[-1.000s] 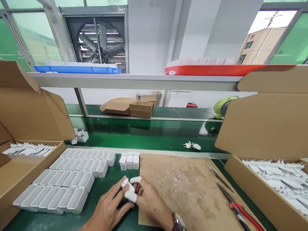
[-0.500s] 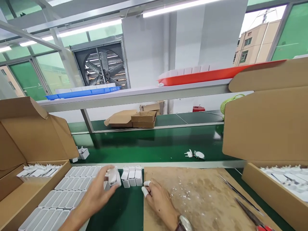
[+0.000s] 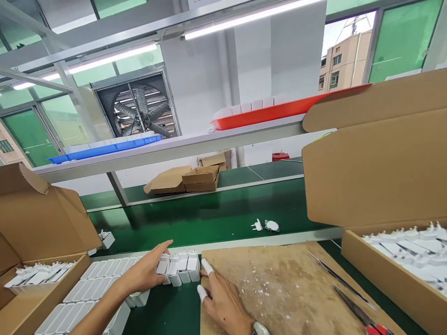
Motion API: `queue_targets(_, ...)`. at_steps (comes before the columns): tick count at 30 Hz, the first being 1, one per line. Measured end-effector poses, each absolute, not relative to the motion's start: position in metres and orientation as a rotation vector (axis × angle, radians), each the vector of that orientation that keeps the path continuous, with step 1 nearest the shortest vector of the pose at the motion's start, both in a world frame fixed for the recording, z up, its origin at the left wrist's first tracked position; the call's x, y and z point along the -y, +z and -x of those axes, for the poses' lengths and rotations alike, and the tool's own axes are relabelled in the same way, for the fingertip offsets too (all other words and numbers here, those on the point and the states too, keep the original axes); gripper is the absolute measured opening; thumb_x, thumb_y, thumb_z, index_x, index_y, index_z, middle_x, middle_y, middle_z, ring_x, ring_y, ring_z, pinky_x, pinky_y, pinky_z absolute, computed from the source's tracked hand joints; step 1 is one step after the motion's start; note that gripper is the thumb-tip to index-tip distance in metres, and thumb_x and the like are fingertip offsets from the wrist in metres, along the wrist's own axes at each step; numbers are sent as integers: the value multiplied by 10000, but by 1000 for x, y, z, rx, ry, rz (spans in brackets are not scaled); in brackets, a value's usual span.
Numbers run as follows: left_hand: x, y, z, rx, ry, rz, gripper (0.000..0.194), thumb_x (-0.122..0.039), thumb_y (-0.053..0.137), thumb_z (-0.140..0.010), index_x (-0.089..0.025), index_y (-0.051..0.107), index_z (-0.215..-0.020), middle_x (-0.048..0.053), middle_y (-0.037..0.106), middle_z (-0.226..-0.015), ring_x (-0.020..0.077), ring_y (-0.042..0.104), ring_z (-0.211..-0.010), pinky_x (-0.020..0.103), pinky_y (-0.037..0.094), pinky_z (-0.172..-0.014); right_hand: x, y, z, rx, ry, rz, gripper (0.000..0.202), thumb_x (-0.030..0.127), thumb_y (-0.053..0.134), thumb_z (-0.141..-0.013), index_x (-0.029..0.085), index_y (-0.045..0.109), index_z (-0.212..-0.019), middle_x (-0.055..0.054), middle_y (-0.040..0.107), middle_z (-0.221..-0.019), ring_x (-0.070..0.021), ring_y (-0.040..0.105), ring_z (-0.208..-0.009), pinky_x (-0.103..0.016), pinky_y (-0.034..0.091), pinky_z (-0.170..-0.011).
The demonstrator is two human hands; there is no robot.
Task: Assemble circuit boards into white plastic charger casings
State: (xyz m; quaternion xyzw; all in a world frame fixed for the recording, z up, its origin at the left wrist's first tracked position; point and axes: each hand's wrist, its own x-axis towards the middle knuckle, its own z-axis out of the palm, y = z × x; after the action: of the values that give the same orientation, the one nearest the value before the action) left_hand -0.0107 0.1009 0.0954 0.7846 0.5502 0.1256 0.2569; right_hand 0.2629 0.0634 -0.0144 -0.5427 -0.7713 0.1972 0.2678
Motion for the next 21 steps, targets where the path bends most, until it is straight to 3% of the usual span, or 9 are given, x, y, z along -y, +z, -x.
queue_targets(4,-102,86,10,-1481,335,-2112,1040,-30,683,-757,-226,255,-1684,166,490,-1633,337,509,-1494,519,416,-1273,-62,-14,-262,2048,496,1528,687,341,386,-963,24,437,-1571,-166,734,-978,-323,697,-924,-520,558,-1001)
queue_targets(6,-101,87,14,-1462,357,-2108,1067,-69,700,-769,-268,214,-1697,148,470,-1666,329,514,-1497,515,427,-1269,-62,-14,-262,2033,497,1503,680,335,398,-958,40,446,-1568,-143,710,-917,-324,685,-898,-525,561,-972)
queue_targets(10,-96,105,33,-1485,456,-2114,1069,-207,702,-817,-300,120,-1709,111,415,-1721,336,459,-1543,551,400,-1283,-64,-14,-265,2010,542,1444,605,339,417,-960,107,492,-1513,-124,705,-928,-317,691,-947,-508,556,-995)
queue_targets(14,-94,109,49,-1526,443,-2157,1083,-274,719,-804,-312,125,-1709,77,493,-1679,379,406,-1558,649,318,-1301,-66,-13,-267,1991,575,1413,444,328,450,-934,183,601,-1326,-127,712,-1005,-325,699,-1067,-511,536,-1056)
queue_targets(19,-92,90,45,-1550,429,-2237,881,-215,559,-874,-153,231,-1689,133,602,-1577,395,390,-1556,670,239,-1317,-60,-13,-266,1987,582,1410,417,328,471,-928,174,614,-1289,-131,740,-1081,-300,710,-1050,-487,554,-1033)
queue_targets(21,-85,88,46,-1551,462,-2250,818,-235,496,-926,-149,219,-1691,144,581,-1595,402,383,-1564,693,245,-1309,-61,-10,-268,1977,594,1418,424,340,484,-927,156,626,-1282,-138,753,-1141,-270,723,-972,-451,587,-969)
